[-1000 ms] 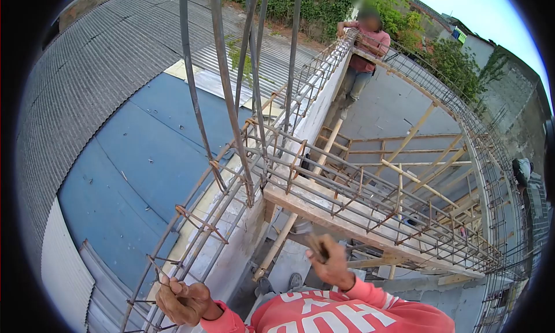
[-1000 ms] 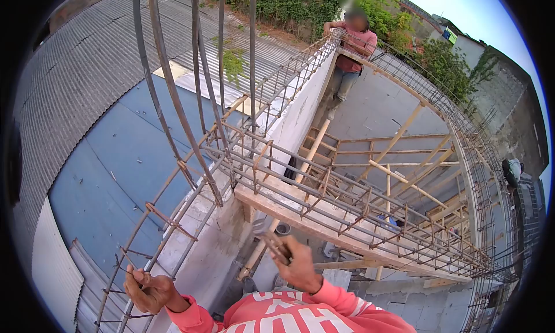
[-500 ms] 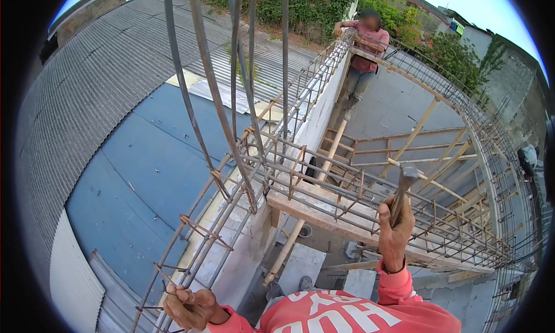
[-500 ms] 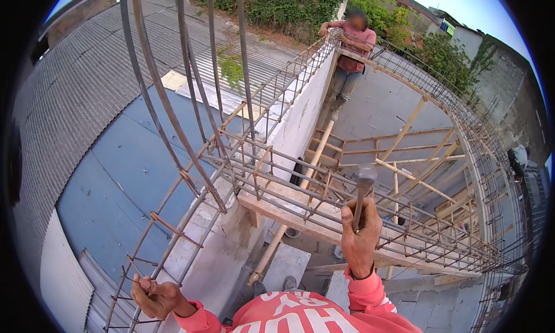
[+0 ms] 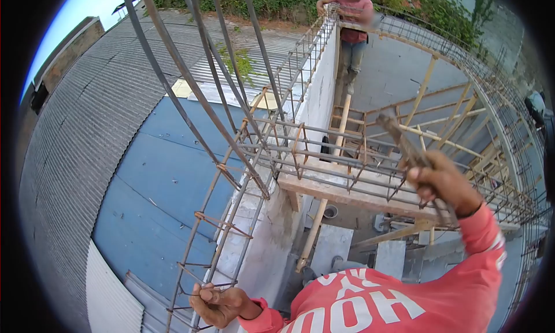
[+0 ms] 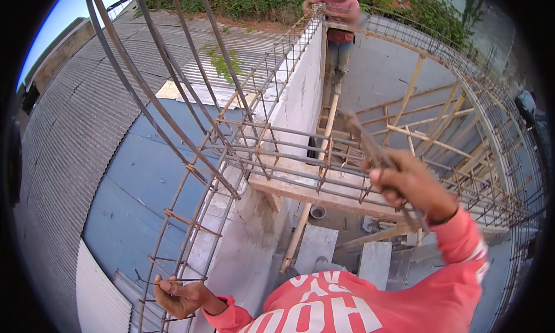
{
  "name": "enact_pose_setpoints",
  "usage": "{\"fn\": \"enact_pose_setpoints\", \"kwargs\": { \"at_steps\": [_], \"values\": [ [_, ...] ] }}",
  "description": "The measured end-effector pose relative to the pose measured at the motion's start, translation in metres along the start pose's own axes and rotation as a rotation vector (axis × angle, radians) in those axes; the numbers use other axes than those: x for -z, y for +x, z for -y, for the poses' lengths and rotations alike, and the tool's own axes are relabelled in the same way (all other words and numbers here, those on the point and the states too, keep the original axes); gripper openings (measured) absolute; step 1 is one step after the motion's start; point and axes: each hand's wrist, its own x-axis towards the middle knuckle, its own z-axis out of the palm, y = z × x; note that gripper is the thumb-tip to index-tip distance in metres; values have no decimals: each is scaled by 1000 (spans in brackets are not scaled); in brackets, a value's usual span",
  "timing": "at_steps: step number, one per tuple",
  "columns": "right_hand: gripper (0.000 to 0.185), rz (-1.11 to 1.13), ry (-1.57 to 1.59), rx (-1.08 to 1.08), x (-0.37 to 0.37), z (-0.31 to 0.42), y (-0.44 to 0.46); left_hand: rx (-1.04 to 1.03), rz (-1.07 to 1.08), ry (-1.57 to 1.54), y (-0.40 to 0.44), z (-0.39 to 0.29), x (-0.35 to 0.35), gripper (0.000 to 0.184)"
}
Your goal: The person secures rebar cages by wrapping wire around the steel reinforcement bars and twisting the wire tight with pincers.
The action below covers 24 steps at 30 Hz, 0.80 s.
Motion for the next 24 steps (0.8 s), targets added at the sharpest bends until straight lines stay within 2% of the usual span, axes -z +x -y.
{"fn": "enact_pose_setpoints", "kwargs": {
  "at_steps": [2, 3, 5, 6, 7, 10, 13, 15, 17, 19, 21, 22, 24],
  "values": [
    [34, -37, -190, 12, 21, 25, 7, 206, -11, -11, 5, -12, 0, 33],
    [34, -70, -302, 2, 34, 37, 15, 207, -5, -14, 10, -15, 1, 33],
    [33, -72, -515, 164, 60, 61, 43, 333, 129, -179, 21, -22, 4, 30],
    [32, -66, -592, 155, 72, 72, 62, 372, 213, -215, 26, -23, 2, 27],
    [31, -57, -667, 148, 83, 80, 83, 369, 221, -211, 32, -25, -3, 27],
    [32, -150, -829, 22, 114, 80, 159, 302, 571, -50, 47, -34, -27, 24],
    [31, -106, -914, -54, 134, 54, 245, 325, 672, 46, 47, -34, -37, 24],
    [31, -76, -848, -87, 142, 30, 301, 319, 689, 90, 45, -32, -40, 24],
    [31, -81, -837, -92, 138, 14, 351, 260, 789, 273, 43, -33, -40, 17],
    [32, -81, -823, -104, 134, -3, 402, 284, 809, 350, 43, -37, -42, 15],
    [33, -109, -790, -62, 131, -14, 456, 312, 762, 427, 38, -36, -45, 24],
    [33, -97, -792, -57, 130, -20, 483, 239, 786, 495, 40, -37, -47, 23],
    [34, -192, -943, 82, 125, -30, 533, 180, 727, 578, 33, -38, -53, 22]
  ]
}}
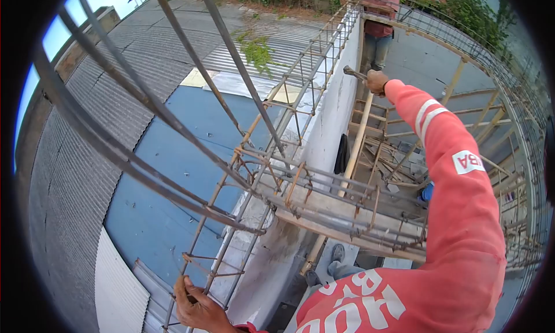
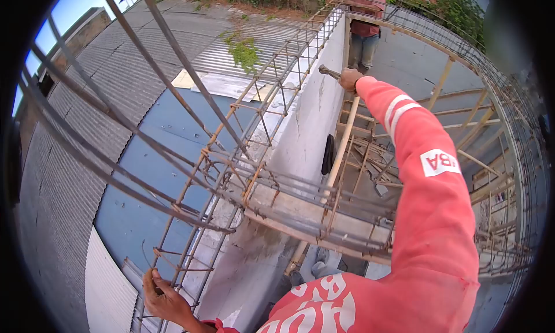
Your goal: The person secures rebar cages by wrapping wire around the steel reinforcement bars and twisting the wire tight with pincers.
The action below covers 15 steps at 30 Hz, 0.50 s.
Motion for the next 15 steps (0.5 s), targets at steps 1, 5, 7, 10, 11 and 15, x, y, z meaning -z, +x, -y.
{"fn": "enact_pose_setpoints", "kwargs": {
  "at_steps": [1, 5, 7, 10, 11, 15],
  "values": [
    [35, -44, -48, 35, -9, 0, 20, -18, -68, 76, -1, 0, -3, 21],
    [39, -144, -145, 92, -19, 10, 62, -87, -172, 169, -5, 5, -8, 17],
    [42, -179, -143, 49, -29, 8, 88, -96, -192, 202, -8, 9, -9, 18],
    [42, -184, -131, 57, -27, 6, 102, 18, -125, 267, -7, 5, -6, 29],
    [42, -174, -127, 54, -28, 3, 108, -38, -194, 269, -5, 3, -7, 24],
    [40, -132, -271, 167, -18, -8, 131, -15, -230, 291, -5, 4, -10, 24]
  ]
}}
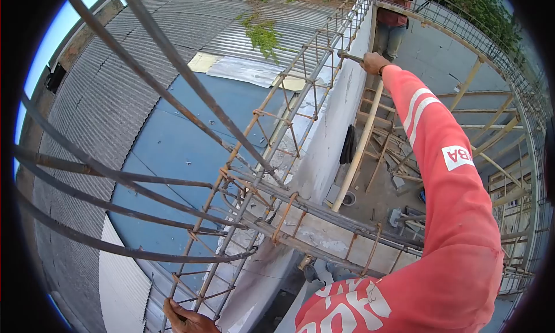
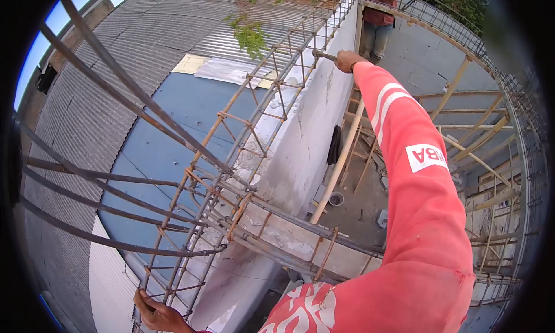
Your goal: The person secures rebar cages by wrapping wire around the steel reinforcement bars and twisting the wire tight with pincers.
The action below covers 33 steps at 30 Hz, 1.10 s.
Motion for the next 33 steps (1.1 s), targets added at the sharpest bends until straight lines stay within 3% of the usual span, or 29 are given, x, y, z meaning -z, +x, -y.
{"fn": "enact_pose_setpoints", "kwargs": {
  "at_steps": [8, 12, 15, 17, 22, 26, 28, 29, 32, 33],
  "values": [
    [40, 59, -46, 3, 28, 22, -6, -36, -12, -22, 2, -5, 2, 27],
    [39, -50, 45, 88, -30, -19, 14, -41, 10, -57, 2, -11, 5, 27],
    [53, -146, 459, -99, -75, -2, -81, -6, 26, -101, 5, -3, 7, 25],
    [42, 119, 772, -327, -61, 32, -153, 56, 64, -139, 1, -1, 6, 24],
    [36, 202, 956, -489, -35, 53, -194, 28, -10, -324, -2, 5, 5, 22],
    [30, 167, 758, -360, 14, 32, -194, -50, 78, -279, 2, 7, 16, 23],
    [31, 205, 506, -237, 63, 27, -205, -86, 90, -351, 5, 9, 17, 23],
    [32, 99, 248, -145, 68, 14, -191, -79, 74, -300, 4, 9, 16, 23],
    [39, 71, -26, -162, 119, 10, -175, -94, 59, -318, 3, 6, 15, 22],
    [43, 33, -69, -67, 130, 9, -176, -67, 36, -324, 4, 6, 15, 22]
  ]
}}
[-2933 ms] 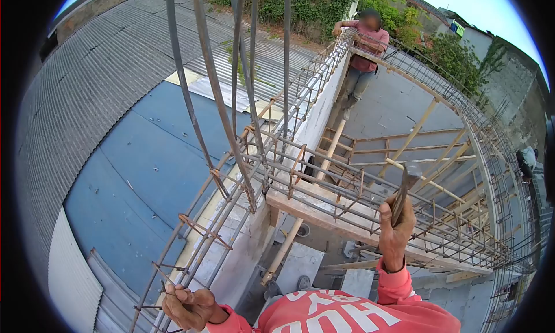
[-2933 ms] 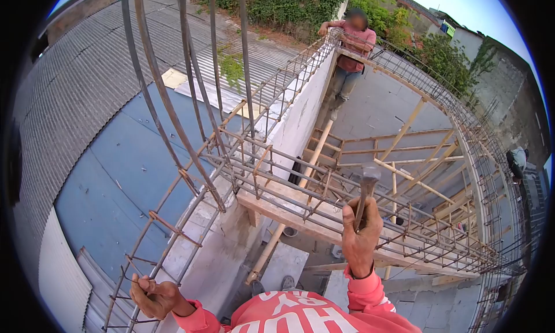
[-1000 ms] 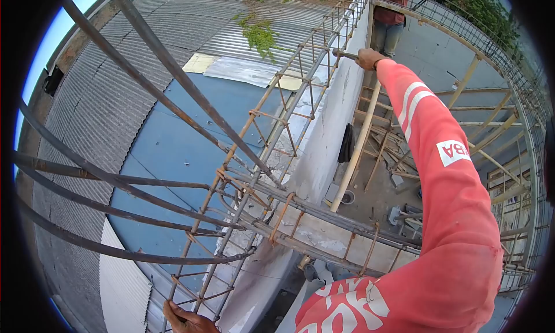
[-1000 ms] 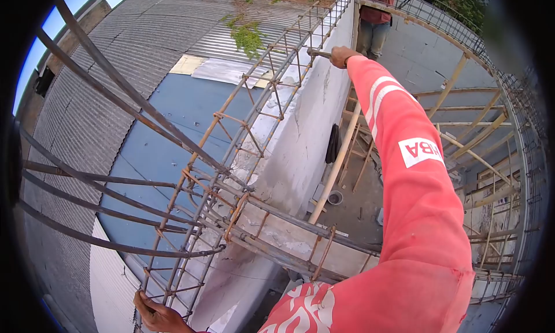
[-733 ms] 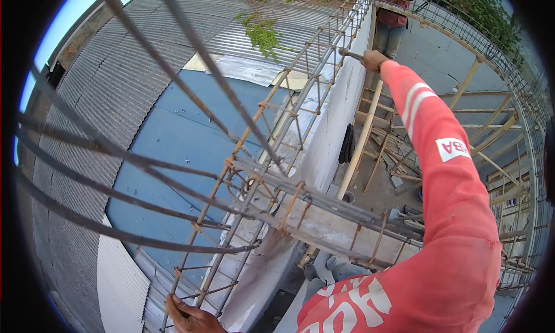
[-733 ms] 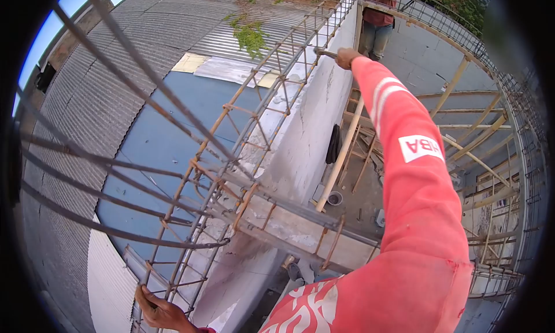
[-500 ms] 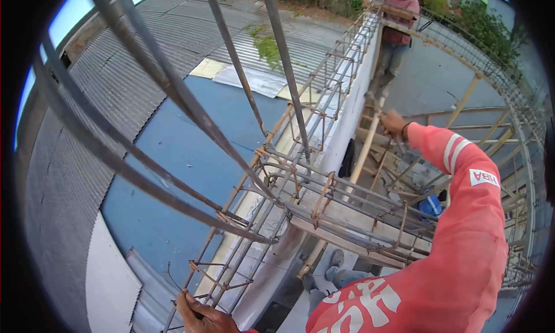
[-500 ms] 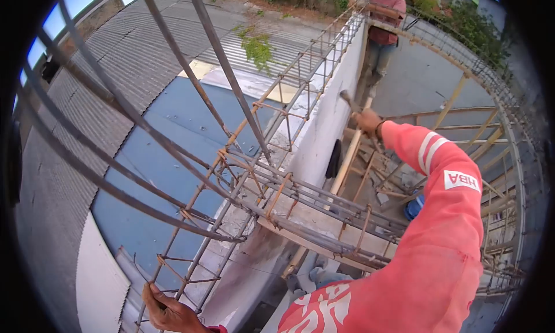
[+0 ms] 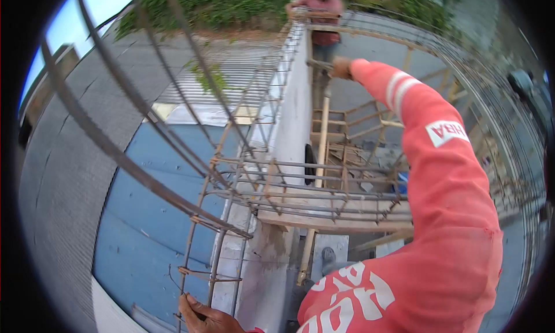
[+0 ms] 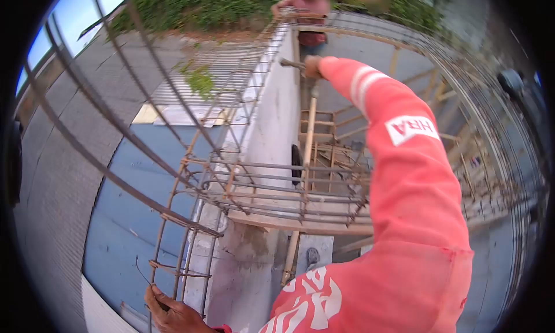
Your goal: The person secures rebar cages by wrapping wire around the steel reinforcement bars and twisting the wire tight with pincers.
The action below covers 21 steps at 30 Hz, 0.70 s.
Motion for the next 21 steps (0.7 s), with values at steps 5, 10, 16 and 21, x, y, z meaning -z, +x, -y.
{"fn": "enact_pose_setpoints", "kwargs": {
  "at_steps": [5, 10, 16, 21],
  "values": [
    [46, 107, 280, -156, 40, 38, -123, -55, 59, -59, 4, -2, 11, 24],
    [46, 252, 448, -60, 62, 79, -253, 42, 160, -79, 2, -4, 11, 21],
    [53, 99, 446, -141, 39, 53, -249, -24, 92, -213, -2, 11, 9, 20],
    [47, 238, 824, -80, 23, 15, -232, -102, 78, -250, 0, 13, 3, 14]
  ]
}}
